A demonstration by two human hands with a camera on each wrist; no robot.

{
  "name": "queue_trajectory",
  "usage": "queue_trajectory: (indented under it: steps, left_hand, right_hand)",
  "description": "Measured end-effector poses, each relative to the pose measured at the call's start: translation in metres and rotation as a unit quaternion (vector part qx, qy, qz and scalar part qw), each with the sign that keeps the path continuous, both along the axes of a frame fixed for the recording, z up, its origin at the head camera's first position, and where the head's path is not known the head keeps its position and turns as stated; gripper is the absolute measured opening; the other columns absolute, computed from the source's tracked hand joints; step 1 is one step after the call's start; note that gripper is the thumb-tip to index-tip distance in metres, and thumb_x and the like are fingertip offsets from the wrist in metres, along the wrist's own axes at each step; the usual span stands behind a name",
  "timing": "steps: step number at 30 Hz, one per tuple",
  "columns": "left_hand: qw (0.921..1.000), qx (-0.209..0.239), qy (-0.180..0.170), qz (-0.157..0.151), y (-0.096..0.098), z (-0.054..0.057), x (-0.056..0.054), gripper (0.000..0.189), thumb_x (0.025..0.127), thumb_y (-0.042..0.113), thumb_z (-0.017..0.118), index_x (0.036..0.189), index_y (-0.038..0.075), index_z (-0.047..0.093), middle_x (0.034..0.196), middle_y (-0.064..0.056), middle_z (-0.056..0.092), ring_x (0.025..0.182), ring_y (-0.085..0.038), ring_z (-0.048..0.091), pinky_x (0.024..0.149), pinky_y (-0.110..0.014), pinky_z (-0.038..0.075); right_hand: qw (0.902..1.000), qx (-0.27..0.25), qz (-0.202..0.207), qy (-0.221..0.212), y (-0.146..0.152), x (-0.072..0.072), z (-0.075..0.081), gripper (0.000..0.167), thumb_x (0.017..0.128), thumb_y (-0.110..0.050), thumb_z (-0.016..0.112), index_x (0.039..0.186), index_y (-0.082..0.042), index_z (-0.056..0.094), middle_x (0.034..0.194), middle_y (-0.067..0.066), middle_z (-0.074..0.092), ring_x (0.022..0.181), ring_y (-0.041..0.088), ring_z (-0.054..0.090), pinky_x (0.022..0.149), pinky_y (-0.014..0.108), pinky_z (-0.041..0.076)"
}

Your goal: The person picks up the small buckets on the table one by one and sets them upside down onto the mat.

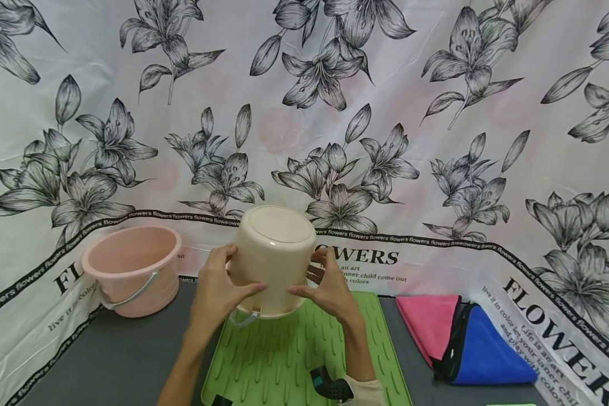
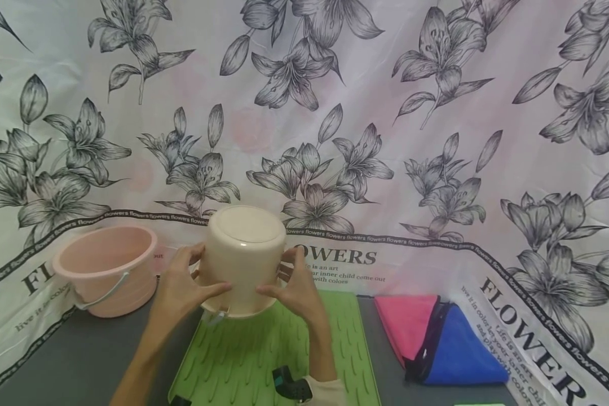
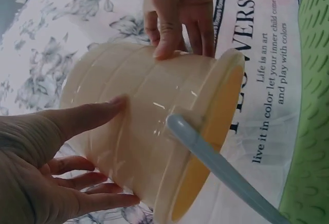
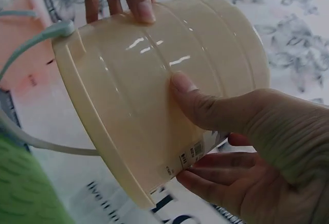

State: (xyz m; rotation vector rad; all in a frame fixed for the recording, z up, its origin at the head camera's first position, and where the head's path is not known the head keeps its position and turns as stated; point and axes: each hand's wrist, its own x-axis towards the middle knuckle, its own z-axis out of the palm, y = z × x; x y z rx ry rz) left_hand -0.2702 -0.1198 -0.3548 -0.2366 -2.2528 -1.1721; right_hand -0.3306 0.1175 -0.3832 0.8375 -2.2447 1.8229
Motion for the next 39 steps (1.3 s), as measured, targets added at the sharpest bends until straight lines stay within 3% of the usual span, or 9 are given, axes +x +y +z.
queue_trajectory:
  steps: [7, 16, 24, 32, 39]
  left_hand:
    - [0.9985, -0.015, -0.052, 0.011, -0.004, -0.009, -0.008, 0.079, 0.072, 0.017, 0.097, 0.134, -0.01, 0.056, 0.132, -0.028, 0.059, 0.124, -0.044, 0.06, 0.104, -0.06, 0.054]
    - [0.9989, -0.042, -0.018, 0.013, 0.008, -0.011, -0.008, 0.074, 0.071, 0.014, 0.097, 0.129, -0.011, 0.059, 0.127, -0.028, 0.061, 0.117, -0.044, 0.063, 0.102, -0.059, 0.056]
    - [0.9965, -0.07, -0.01, 0.045, 0.009, -0.006, -0.001, 0.076, 0.069, 0.017, 0.099, 0.128, -0.01, 0.059, 0.129, -0.029, 0.061, 0.122, -0.047, 0.062, 0.104, -0.061, 0.055]
    - [0.9901, -0.093, -0.102, 0.024, 0.001, -0.011, -0.005, 0.078, 0.074, 0.017, 0.097, 0.133, -0.008, 0.053, 0.133, -0.028, 0.054, 0.12, -0.048, 0.062, 0.102, -0.063, 0.056]
    - [0.9842, -0.099, -0.147, 0.003, -0.007, -0.023, -0.015, 0.079, 0.07, 0.015, 0.098, 0.127, -0.009, 0.05, 0.128, -0.031, 0.055, 0.114, -0.048, 0.064, 0.096, -0.062, 0.058]
  right_hand:
    - [0.999, 0.025, 0.01, -0.035, -0.008, -0.014, -0.02, 0.084, 0.08, -0.001, 0.089, 0.14, 0.002, 0.031, 0.143, 0.032, 0.046, 0.139, 0.052, 0.054, 0.115, 0.05, 0.05]
    - [0.9973, 0.022, 0.015, -0.068, -0.001, -0.013, -0.02, 0.093, 0.077, 0.008, 0.088, 0.145, 0.0, 0.025, 0.145, 0.03, 0.041, 0.142, 0.057, 0.047, 0.114, 0.054, 0.05]
    - [0.9951, -0.003, 0.048, -0.086, -0.007, -0.018, -0.027, 0.093, 0.077, 0.011, 0.086, 0.144, -0.004, 0.022, 0.146, 0.028, 0.04, 0.143, 0.053, 0.05, 0.112, 0.05, 0.054]
    - [0.9923, 0.016, 0.05, -0.112, -0.01, -0.017, -0.033, 0.086, 0.075, 0.016, 0.084, 0.137, 0.001, 0.026, 0.141, 0.031, 0.038, 0.141, 0.058, 0.048, 0.108, 0.052, 0.055]
    - [0.9922, 0.091, 0.024, -0.081, -0.009, -0.018, -0.037, 0.083, 0.074, 0.009, 0.089, 0.134, 0.004, 0.032, 0.137, 0.031, 0.046, 0.135, 0.057, 0.054, 0.113, 0.056, 0.051]
